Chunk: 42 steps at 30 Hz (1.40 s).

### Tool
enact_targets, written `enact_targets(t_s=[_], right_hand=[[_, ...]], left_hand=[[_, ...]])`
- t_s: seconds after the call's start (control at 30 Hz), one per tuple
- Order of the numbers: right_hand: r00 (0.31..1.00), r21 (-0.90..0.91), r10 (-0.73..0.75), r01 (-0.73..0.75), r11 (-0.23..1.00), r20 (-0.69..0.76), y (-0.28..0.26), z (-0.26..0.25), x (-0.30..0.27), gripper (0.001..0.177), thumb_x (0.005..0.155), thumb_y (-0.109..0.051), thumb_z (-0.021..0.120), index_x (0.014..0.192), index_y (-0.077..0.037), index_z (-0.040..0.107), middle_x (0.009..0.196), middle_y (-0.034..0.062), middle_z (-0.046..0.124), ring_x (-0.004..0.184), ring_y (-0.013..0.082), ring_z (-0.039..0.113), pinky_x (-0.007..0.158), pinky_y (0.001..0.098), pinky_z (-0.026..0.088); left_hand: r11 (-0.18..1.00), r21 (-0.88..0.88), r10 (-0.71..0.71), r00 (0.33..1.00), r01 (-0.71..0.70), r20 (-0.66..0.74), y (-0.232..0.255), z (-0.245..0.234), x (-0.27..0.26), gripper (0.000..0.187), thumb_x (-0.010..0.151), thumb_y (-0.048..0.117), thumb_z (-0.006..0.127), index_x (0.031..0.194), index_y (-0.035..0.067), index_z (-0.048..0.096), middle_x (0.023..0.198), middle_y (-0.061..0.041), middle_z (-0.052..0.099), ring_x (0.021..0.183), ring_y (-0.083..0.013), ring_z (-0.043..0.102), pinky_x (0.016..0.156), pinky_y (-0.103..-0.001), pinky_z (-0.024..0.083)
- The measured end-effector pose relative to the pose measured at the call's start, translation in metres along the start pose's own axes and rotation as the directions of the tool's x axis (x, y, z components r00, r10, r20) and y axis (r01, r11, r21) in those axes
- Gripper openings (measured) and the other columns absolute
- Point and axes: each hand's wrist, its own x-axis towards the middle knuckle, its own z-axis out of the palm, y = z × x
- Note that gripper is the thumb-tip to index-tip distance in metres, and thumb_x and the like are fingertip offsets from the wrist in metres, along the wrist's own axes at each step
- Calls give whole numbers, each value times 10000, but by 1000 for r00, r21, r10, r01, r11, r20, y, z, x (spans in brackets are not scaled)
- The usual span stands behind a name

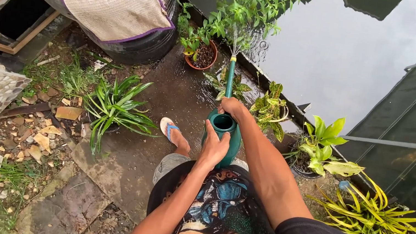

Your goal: Watering several potted plants in an outdoor area using a green watering can.

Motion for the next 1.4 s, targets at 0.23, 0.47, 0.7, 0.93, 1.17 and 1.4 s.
enact_targets(t_s=[0.23,0.47,0.7,0.93,1.17,1.4], right_hand=[[997,150,-12,23,988,-72,-1,3,46,462,938,-362,424,805,-153,814,673,-8,759,873,215,763,959,315,520],[977,756,-73,-108,645,202,-62,-7,-58,338,1064,-229,454,1013,65,612,818,100,645,722,216,716,693,357,637],[977,735,-50,-122,667,207,-109,44,-34,345,1024,-297,529,969,3,690,743,75,671,654,170,718,666,343,660],[996,452,81,-88,888,35,-203,93,-87,595,902,-424,670,1342,-25,639,1362,180,632,1340,329,556,1109,473,456],[995,584,72,-97,806,65,-219,133,-22,465,936,-332,594,1212,34,671,1093,147,691,1048,238,668,934,422,567],[996,787,88,-70,613,19,-217,108,17,380,1021,-289,461,952,-1,699,731,75,687,645,168,715,680,371,650]], left_hand=[[989,-145,31,999,-36,-35,3,-8,4,858,965,321,457,1617,-2,3,1606,-374,196,1396,-554,383,966,-576,549],[961,-268,21,989,-59,-144,6,-37,8,793,979,254,447,1611,6,37,1610,-375,117,1430,-548,321,998,-622,530],[905,-391,41,950,-166,-308,-6,-83,23,768,928,181,510,1602,20,178,713,-146,637,506,-174,622,423,-284,490],[889,-411,72,948,-202,-311,6,-170,13,693,996,159,489,1587,-35,183,645,-134,637,491,-179,648,465,-270,525],[965,-250,1,948,-85,-318,-12,-223,52,694,947,275,554,1584,96,343,1195,-266,572,994,-316,660,744,-403,598],[983,-170,36,985,-66,-172,5,-247,86,686,972,256,507,1596,69,291,1571,-335,318,1283,-462,562,906,-479,619]])
